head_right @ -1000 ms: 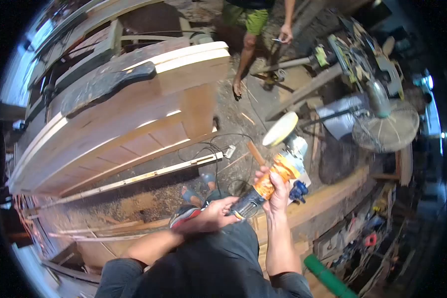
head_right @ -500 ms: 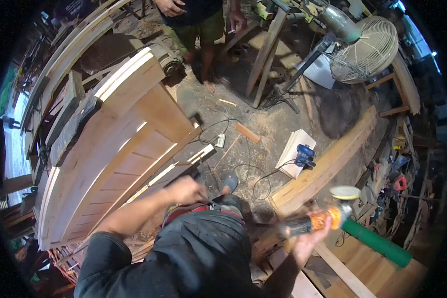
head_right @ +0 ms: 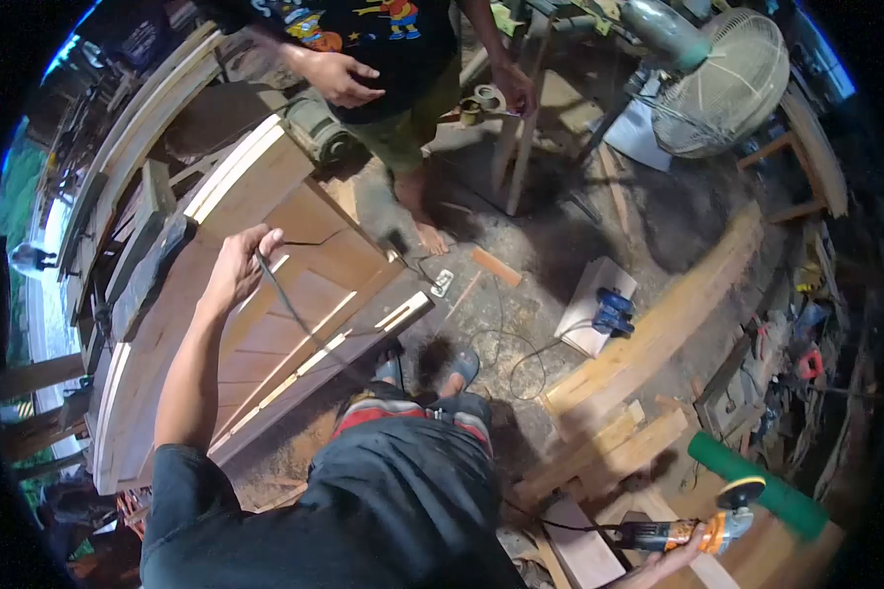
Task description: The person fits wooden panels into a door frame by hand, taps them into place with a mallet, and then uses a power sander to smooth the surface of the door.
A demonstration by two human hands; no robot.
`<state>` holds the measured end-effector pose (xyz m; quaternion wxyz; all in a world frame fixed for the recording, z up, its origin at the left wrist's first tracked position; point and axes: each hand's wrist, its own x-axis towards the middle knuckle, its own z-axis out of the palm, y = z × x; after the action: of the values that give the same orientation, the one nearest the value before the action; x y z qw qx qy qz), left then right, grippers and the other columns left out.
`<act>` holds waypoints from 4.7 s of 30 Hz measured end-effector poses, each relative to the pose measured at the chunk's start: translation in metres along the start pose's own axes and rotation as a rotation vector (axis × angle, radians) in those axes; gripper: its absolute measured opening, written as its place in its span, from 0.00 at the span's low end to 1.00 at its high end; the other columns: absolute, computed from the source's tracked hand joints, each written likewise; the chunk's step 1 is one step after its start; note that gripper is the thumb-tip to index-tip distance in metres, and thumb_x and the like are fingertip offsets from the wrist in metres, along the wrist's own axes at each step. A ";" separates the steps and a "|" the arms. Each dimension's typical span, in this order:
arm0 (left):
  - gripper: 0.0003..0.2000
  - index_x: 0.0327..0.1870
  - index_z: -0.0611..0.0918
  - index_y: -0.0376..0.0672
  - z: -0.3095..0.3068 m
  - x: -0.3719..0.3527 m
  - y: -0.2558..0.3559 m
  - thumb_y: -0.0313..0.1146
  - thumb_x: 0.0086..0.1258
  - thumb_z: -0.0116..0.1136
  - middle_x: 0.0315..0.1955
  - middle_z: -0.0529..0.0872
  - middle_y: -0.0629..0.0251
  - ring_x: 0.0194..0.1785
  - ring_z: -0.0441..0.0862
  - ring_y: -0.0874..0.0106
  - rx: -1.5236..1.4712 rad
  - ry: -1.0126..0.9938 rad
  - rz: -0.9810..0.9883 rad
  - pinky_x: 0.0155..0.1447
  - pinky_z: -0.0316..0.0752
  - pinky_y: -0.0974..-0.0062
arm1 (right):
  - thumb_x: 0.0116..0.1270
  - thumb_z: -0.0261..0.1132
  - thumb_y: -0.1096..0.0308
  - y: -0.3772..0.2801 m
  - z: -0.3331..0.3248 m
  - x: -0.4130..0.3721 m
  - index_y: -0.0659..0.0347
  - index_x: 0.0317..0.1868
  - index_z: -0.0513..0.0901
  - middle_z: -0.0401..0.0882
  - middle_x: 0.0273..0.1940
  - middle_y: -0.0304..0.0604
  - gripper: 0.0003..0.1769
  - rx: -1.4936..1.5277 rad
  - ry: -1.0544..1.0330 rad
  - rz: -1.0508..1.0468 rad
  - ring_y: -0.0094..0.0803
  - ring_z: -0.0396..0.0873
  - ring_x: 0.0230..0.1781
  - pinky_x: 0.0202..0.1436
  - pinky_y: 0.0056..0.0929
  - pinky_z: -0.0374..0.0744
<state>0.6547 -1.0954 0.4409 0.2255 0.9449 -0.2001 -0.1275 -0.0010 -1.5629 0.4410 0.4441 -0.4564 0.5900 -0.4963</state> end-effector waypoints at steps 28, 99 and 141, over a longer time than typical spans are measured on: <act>0.10 0.29 0.82 0.38 0.192 -0.041 -0.093 0.21 0.74 0.53 0.24 0.84 0.68 0.29 0.78 0.80 -0.710 -0.605 0.193 0.33 0.74 0.78 | 0.70 0.66 0.66 0.129 0.060 -0.291 0.64 0.55 0.76 0.83 0.42 0.50 0.17 0.655 -0.343 0.709 0.41 0.85 0.39 0.45 0.44 0.86; 0.13 0.53 0.85 0.49 0.844 0.301 -0.305 0.35 0.71 0.53 0.47 0.88 0.67 0.62 0.78 0.67 0.973 -0.784 0.963 0.64 0.65 0.62 | 0.65 0.67 0.62 0.609 0.507 -0.218 0.64 0.44 0.78 0.81 0.34 0.47 0.15 0.300 0.021 1.111 0.36 0.83 0.29 0.36 0.33 0.85; 0.16 0.37 0.85 0.42 0.164 -0.248 -0.267 0.47 0.72 0.60 0.29 0.88 0.59 0.37 0.87 0.58 -0.905 -0.161 -0.350 0.42 0.78 0.63 | 0.55 0.71 0.68 -0.110 0.715 -0.525 0.62 0.55 0.72 0.75 0.30 0.36 0.27 -0.326 -1.945 -0.450 0.22 0.74 0.24 0.24 0.24 0.75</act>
<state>0.4661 -0.8308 0.2088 0.5724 0.7588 0.0205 -0.3101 0.8077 -1.1880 0.5064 0.5607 -0.8185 -0.0672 0.1055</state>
